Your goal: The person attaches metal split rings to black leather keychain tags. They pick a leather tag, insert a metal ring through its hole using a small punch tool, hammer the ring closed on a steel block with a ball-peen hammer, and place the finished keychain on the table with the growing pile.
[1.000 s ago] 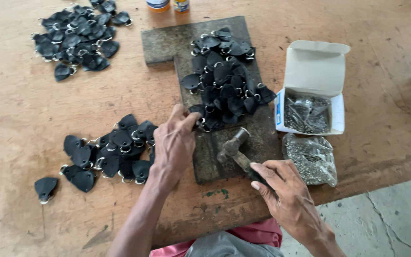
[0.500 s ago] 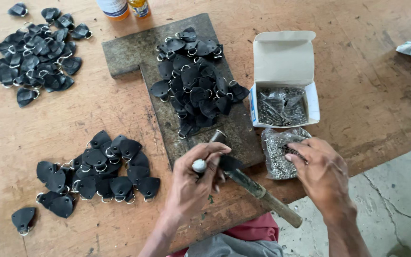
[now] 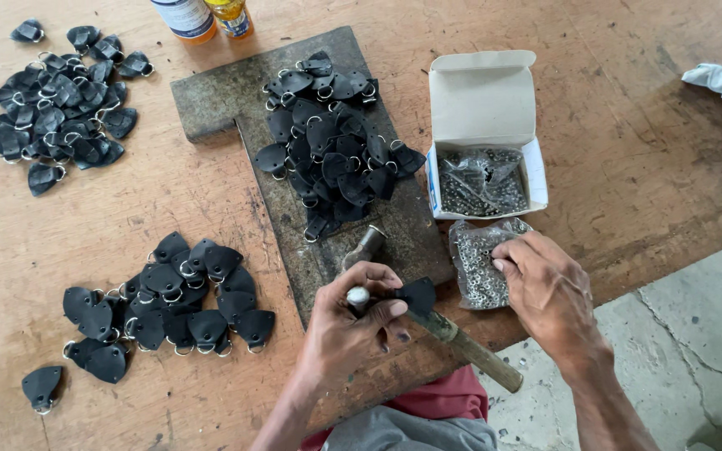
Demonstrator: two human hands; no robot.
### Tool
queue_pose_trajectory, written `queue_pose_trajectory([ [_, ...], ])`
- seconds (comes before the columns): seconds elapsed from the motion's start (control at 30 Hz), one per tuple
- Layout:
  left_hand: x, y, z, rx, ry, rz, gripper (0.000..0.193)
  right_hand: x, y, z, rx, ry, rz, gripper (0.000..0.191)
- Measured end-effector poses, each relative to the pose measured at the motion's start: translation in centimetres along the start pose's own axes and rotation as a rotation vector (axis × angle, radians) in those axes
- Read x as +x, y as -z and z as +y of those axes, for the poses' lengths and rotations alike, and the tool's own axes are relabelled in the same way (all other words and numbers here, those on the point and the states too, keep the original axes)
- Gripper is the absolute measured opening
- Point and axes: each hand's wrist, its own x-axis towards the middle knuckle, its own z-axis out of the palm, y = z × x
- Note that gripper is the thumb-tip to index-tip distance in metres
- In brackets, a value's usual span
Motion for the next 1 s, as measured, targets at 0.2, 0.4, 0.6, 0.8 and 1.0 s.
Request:
queue_pose_trajectory([
  [0.2,-0.4,0.2,-1.6,0.129,-0.250,-0.055,0.016,0.2,0.5,0.7,0.179,-0.102,-0.064,0.010],
  [0.4,-0.8,0.0,-2.4,0.274,-0.490,-0.052,0.018,0.3,0.9,1.1,0.241,0.055,-0.025,0.013],
  [0.6,-0.8,-0.3,-2.1,0.283,-0.455,-0.012,0.018,0.5,1.1,0.8,0.135,0.011,-0.151,0.016],
  [0.8,-1.0,-0.1,-1.7,0.295,-0.381,0.044,0.021,0.7,1.6,0.4,0.118,0.066,-0.127,0.022],
  [1.0,-1.2,0.0,-1.4,0.242,-0.322,0.046,0.021,0.9,1.8,-0.2,0.151,0.078,-0.149,0.025],
])
